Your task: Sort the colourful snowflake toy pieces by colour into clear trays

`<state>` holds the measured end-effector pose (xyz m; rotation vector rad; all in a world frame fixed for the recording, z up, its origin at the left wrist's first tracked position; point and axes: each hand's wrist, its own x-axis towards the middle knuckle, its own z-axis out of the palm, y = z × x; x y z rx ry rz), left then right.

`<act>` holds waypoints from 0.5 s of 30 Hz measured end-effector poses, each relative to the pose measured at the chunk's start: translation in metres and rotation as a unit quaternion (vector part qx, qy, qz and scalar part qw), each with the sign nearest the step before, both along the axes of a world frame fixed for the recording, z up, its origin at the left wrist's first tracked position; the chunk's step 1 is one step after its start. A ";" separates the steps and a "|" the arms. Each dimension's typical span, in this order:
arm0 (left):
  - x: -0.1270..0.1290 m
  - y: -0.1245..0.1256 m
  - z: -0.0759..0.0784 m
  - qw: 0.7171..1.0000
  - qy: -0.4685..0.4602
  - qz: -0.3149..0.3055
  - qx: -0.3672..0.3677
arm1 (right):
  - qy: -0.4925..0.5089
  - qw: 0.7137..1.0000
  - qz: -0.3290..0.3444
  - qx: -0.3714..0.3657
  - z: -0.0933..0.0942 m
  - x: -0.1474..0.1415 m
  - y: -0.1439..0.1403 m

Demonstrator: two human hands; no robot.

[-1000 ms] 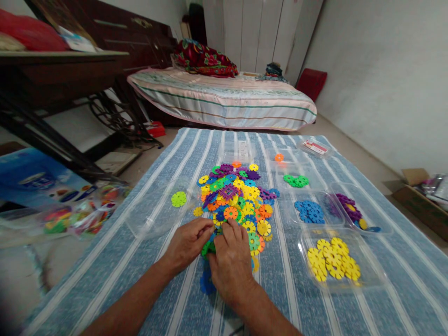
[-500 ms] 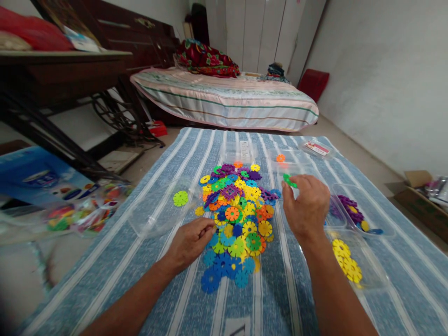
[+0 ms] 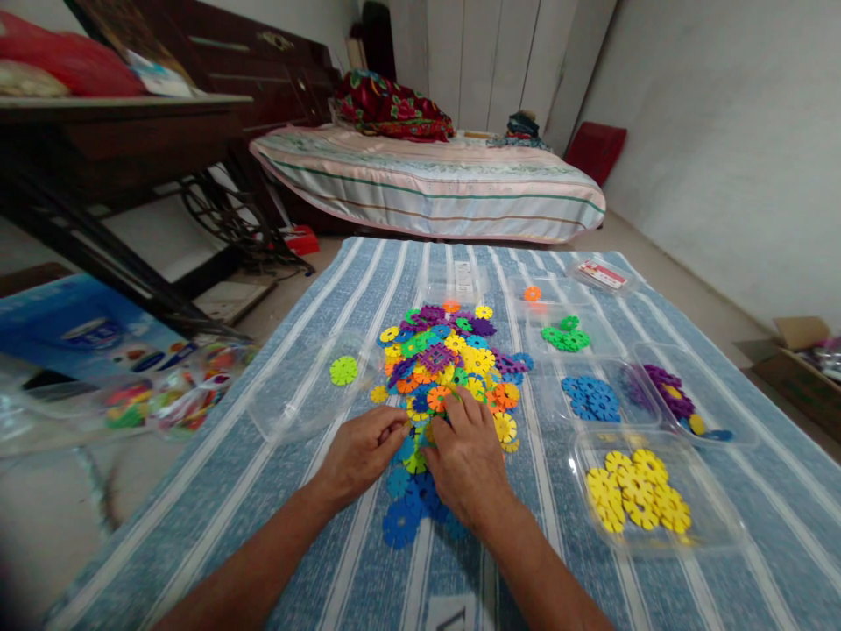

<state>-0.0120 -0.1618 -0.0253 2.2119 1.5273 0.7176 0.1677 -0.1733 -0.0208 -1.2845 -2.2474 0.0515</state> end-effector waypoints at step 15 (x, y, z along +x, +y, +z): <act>0.000 0.001 -0.001 1.000 0.007 -0.002 0.003 | 0.064 0.995 -0.005 0.073 -0.005 0.001 -0.004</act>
